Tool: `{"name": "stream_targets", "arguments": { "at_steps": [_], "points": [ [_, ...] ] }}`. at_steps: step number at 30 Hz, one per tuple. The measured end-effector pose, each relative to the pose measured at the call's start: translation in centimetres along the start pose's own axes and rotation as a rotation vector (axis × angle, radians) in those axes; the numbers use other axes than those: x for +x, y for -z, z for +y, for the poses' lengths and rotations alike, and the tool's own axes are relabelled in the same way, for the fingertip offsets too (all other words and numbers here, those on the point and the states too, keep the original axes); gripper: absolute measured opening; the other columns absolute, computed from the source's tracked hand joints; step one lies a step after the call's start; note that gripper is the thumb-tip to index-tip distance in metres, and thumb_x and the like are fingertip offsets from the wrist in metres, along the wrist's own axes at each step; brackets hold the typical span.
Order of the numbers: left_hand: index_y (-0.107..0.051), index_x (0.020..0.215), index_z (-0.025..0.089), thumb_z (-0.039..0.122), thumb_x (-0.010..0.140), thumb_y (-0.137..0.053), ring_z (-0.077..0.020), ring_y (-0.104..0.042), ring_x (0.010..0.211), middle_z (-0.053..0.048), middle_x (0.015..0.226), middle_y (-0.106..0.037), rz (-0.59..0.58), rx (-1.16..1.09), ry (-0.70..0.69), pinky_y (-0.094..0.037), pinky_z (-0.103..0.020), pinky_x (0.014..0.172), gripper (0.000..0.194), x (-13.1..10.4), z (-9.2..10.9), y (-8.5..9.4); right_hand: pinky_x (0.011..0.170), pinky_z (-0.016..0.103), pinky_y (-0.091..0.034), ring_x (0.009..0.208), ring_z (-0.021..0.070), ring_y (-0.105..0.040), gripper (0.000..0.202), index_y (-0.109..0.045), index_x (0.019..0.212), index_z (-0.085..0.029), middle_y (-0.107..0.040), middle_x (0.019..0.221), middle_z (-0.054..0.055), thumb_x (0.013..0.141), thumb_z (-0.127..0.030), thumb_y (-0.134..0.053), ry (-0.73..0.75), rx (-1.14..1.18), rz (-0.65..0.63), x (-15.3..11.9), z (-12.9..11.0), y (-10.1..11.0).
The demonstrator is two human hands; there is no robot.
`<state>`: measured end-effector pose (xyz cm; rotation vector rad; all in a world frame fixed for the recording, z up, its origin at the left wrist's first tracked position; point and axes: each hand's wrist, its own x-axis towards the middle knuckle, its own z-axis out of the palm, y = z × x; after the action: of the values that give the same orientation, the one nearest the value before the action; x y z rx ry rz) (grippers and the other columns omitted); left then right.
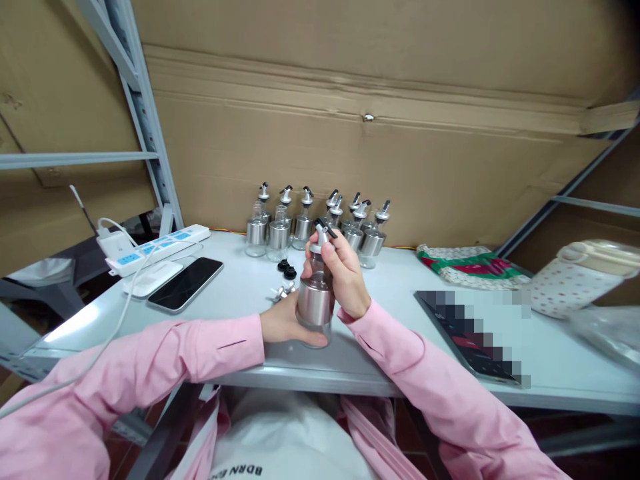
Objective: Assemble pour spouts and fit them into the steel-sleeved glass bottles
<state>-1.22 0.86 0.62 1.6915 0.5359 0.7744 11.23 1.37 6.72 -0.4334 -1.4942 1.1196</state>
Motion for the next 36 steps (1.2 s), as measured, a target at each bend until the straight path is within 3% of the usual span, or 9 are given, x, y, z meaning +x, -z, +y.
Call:
{"name": "stream_targets", "arguments": {
  "at_steps": [11,17,22,25,27,29,31,33,36],
  "points": [
    [-0.054,0.089,0.014,0.037,0.050,-0.080,-0.0190,-0.055,0.082,-0.006,0.088,-0.059,-0.024,0.034,0.045,-0.042,-0.037,0.083,0.053,0.0,0.4,-0.1,0.044,0.022,-0.046,0.044,0.0072,-0.052,0.034,-0.046,0.087,-0.021,-0.051,0.062,-0.005,0.079,-0.054,-0.050,-0.088,0.022,0.014,0.6,-0.1,0.3],
    [-0.048,0.111,0.015,0.033,0.050,-0.081,-0.0226,-0.055,0.093,-0.010,0.103,-0.058,-0.042,0.018,0.042,-0.041,-0.037,0.086,0.072,-0.1,-0.1,0.0,0.038,0.023,-0.044,0.036,0.0103,-0.052,0.039,-0.040,0.094,-0.023,-0.051,0.053,-0.007,0.082,-0.061,-0.037,-0.100,0.060,0.028,0.7,-0.3,0.3],
    [-0.043,0.118,0.015,0.033,0.048,-0.082,-0.0234,-0.057,0.092,-0.013,0.110,-0.057,-0.043,0.009,0.066,-0.042,-0.038,0.083,0.082,-0.1,-0.6,0.1,0.038,0.023,-0.042,0.040,0.0114,-0.055,0.035,-0.034,0.098,-0.026,-0.057,0.061,-0.005,0.084,-0.058,-0.033,-0.100,0.068,0.041,1.4,0.1,0.6],
    [-0.046,0.112,0.013,0.035,0.046,-0.083,-0.0228,-0.057,0.089,-0.013,0.104,-0.059,-0.021,-0.011,0.105,-0.043,-0.038,0.081,0.079,-0.1,-0.6,0.2,0.044,0.023,-0.043,0.051,0.0107,-0.057,0.028,-0.035,0.093,-0.025,-0.056,0.070,-0.004,0.081,-0.048,-0.043,0.003,0.062,0.146,2.1,0.2,1.5],
    [-0.047,0.109,0.013,0.036,0.045,-0.084,-0.0226,-0.057,0.089,-0.013,0.103,-0.059,-0.011,-0.035,0.115,-0.042,-0.037,0.082,0.077,-0.1,-0.5,0.2,0.042,0.021,-0.039,0.048,0.0080,-0.050,0.024,-0.038,0.088,-0.024,-0.051,0.067,-0.006,0.075,-0.038,-0.052,0.100,0.039,0.181,2.3,-0.2,2.4],
    [-0.049,0.106,0.013,0.036,0.044,-0.084,-0.0225,-0.057,0.091,-0.013,0.102,-0.060,-0.013,-0.055,0.121,-0.042,-0.037,0.083,0.075,-0.1,-0.4,0.1,0.037,0.020,-0.031,0.040,0.0054,-0.038,0.023,-0.041,0.082,-0.023,-0.043,0.058,-0.008,0.070,-0.033,-0.058,0.130,-0.037,0.112,2.3,-1.1,3.4],
    [-0.051,0.103,0.013,0.037,0.044,-0.084,-0.0225,-0.058,0.092,-0.012,0.102,-0.060,-0.014,-0.068,0.127,-0.042,-0.038,0.085,0.071,-0.1,-0.3,0.1,0.036,0.019,-0.026,0.037,0.0046,-0.032,0.022,-0.046,0.077,-0.021,-0.040,0.052,-0.008,0.068,-0.032,-0.063,0.052,-0.206,-0.074,2.1,-2.2,4.1],
    [-0.052,0.101,0.014,0.037,0.045,-0.084,-0.0228,-0.058,0.093,-0.011,0.102,-0.061,-0.014,-0.077,0.131,-0.042,-0.039,0.086,0.069,-0.2,-0.2,0.1,0.040,0.020,-0.030,0.042,0.0052,-0.037,0.022,-0.052,0.072,-0.018,-0.047,0.056,-0.006,0.063,-0.030,-0.069,-0.027,-0.432,-0.260,1.8,-3.0,4.5],
    [-0.050,0.103,0.015,0.037,0.046,-0.083,-0.0238,-0.058,0.096,-0.010,0.104,-0.061,0.002,-0.092,0.129,-0.041,-0.041,0.089,0.069,-0.2,-0.3,0.1,0.048,0.021,-0.036,0.052,0.0069,-0.044,0.018,-0.055,0.068,-0.016,-0.054,0.066,-0.002,0.063,-0.026,-0.070,-0.033,-0.656,-0.336,1.7,-3.6,4.7]
  ]
}}
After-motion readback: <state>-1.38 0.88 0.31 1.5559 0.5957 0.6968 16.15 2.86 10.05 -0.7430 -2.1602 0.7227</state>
